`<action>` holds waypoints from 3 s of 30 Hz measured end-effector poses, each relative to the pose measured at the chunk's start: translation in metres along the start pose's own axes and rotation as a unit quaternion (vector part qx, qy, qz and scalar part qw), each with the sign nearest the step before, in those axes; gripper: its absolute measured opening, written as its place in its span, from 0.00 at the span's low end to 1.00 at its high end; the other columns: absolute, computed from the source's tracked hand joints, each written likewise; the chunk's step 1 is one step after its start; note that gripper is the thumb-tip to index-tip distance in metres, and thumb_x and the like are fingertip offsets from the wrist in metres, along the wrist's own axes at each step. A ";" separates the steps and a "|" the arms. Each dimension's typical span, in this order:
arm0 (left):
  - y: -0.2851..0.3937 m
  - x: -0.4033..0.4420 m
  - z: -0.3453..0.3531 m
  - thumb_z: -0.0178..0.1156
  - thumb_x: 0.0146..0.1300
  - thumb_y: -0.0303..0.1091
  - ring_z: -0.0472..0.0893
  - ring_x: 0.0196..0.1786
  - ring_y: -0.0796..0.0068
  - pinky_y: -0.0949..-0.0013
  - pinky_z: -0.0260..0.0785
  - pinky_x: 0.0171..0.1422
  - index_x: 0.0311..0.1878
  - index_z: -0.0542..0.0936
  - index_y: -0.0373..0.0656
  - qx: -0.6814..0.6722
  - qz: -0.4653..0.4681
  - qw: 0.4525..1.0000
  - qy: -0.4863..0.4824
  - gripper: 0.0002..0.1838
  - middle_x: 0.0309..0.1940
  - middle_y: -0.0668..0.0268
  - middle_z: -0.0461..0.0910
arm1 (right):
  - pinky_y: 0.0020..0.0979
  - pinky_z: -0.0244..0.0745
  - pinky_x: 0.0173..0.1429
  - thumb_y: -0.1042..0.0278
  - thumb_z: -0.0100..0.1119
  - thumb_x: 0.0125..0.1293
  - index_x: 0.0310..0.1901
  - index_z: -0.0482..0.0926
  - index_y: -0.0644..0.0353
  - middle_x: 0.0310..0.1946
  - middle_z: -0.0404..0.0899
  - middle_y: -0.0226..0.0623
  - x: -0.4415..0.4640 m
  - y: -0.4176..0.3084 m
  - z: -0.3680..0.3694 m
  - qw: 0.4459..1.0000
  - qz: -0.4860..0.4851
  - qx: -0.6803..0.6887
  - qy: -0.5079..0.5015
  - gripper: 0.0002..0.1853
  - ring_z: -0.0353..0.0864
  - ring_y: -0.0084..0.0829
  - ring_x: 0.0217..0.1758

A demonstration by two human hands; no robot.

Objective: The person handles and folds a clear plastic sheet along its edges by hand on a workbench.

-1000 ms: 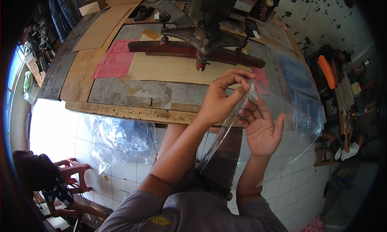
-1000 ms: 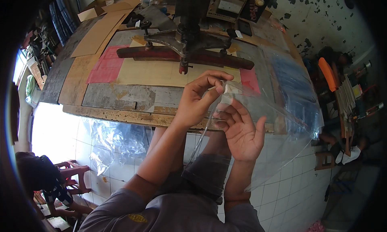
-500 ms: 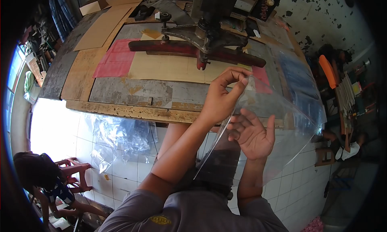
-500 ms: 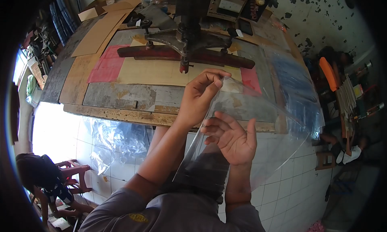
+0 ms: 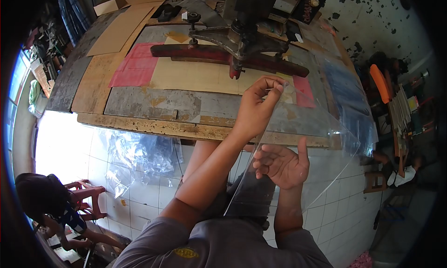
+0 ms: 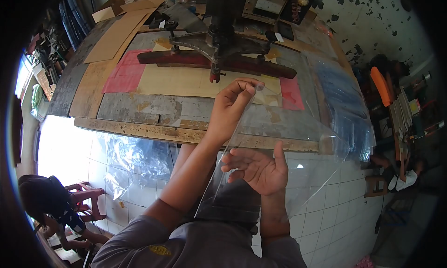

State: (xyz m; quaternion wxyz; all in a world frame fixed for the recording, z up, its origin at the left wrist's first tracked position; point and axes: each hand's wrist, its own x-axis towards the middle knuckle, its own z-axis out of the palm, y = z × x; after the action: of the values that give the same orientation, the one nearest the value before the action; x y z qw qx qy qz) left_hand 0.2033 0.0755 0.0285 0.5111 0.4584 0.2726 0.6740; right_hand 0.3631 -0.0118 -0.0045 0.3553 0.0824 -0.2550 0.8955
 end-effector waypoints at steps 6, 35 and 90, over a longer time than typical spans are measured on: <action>-0.003 0.002 -0.003 0.58 0.79 0.36 0.77 0.53 0.83 0.74 0.67 0.63 0.50 0.82 0.37 -0.002 -0.011 1.000 0.009 0.12 0.53 0.68 0.85 | 0.57 0.72 0.68 0.21 0.10 0.75 0.75 0.56 0.83 0.72 0.65 0.72 0.002 0.008 0.004 1.000 0.018 0.010 -0.012 0.60 0.71 0.62 0.74; 0.012 -0.005 -0.008 0.53 0.79 0.33 0.77 0.67 0.72 0.66 0.67 0.73 0.73 0.75 0.36 0.019 -0.077 0.974 -0.213 0.24 0.67 0.59 0.80 | 0.70 0.50 0.80 0.29 0.22 0.81 0.83 0.43 0.68 0.82 0.43 0.69 0.011 -0.058 0.013 0.983 -0.157 -0.031 0.094 0.48 0.44 0.65 0.86; 0.228 -0.473 -0.305 0.55 0.80 0.40 0.77 0.30 0.83 0.75 0.74 0.30 0.44 0.79 0.43 0.378 0.100 0.712 0.583 0.11 0.30 0.72 0.75 | 0.38 0.68 0.77 0.62 0.59 0.79 0.69 0.76 0.66 0.64 0.83 0.43 -0.049 0.090 0.047 0.766 0.184 -0.616 0.032 0.23 0.80 0.35 0.69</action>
State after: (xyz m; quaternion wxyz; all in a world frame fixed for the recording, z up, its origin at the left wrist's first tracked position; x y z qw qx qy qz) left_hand -0.1435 -0.4129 -0.0727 -0.0353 0.1533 0.7011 0.6955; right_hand 0.3370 -0.1204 -0.0165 0.1663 -0.2311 -0.7505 0.5965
